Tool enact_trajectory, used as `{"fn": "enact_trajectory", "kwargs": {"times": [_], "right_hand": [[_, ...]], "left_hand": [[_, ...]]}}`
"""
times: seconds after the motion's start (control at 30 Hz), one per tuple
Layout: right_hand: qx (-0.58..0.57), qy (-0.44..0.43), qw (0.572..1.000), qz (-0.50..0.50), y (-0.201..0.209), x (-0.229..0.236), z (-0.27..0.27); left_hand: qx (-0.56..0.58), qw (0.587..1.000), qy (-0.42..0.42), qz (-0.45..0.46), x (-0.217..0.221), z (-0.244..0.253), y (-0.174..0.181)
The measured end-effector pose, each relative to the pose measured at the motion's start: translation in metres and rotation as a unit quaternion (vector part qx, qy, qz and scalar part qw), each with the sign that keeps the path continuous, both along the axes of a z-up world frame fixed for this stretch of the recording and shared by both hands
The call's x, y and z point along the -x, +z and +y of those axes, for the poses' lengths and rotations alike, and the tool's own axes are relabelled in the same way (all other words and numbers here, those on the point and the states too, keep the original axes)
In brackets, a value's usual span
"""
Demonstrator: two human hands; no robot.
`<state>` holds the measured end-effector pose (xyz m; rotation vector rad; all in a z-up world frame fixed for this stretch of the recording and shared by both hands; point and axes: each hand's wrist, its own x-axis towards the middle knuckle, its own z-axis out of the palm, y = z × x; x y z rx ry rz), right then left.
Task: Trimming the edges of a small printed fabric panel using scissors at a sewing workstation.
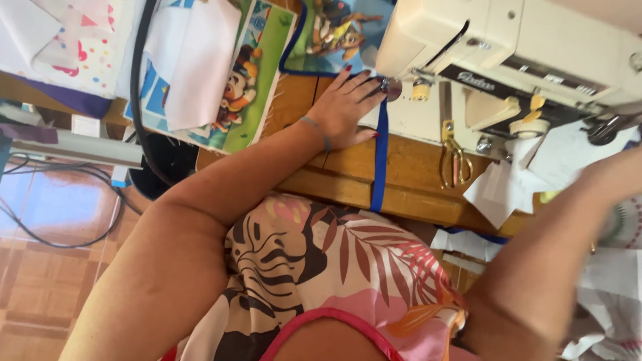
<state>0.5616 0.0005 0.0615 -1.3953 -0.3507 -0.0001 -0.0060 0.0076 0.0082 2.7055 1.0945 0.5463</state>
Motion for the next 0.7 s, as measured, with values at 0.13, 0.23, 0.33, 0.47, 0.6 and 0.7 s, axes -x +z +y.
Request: {"fn": "enact_trajectory", "kwargs": {"times": [0.13,0.23,0.33,0.47,0.6,0.7], "right_hand": [[0.247,0.357,0.885,-0.165,0.032,0.280,-0.074],[0.301,0.514,0.761,-0.257,0.033,0.352,-0.054],[0.228,0.460,0.839,0.180,0.020,0.368,0.011],[0.105,0.267,0.806,0.518,0.047,0.381,0.047],[0.263,0.365,0.848,0.280,0.050,0.371,0.042],[0.369,0.409,0.830,0.089,0.038,0.354,0.031]], "left_hand": [[0.076,0.988,0.079,0.105,0.045,0.014,0.057],[-0.065,0.992,0.107,-0.010,0.084,0.032,0.048],[-0.194,0.954,0.216,-0.073,0.110,0.058,0.052],[0.029,0.948,0.310,-0.064,0.125,0.122,-0.001],[0.057,0.954,0.203,-0.213,0.122,0.143,-0.007],[-0.002,0.947,0.133,-0.294,0.114,0.114,0.032]]}}
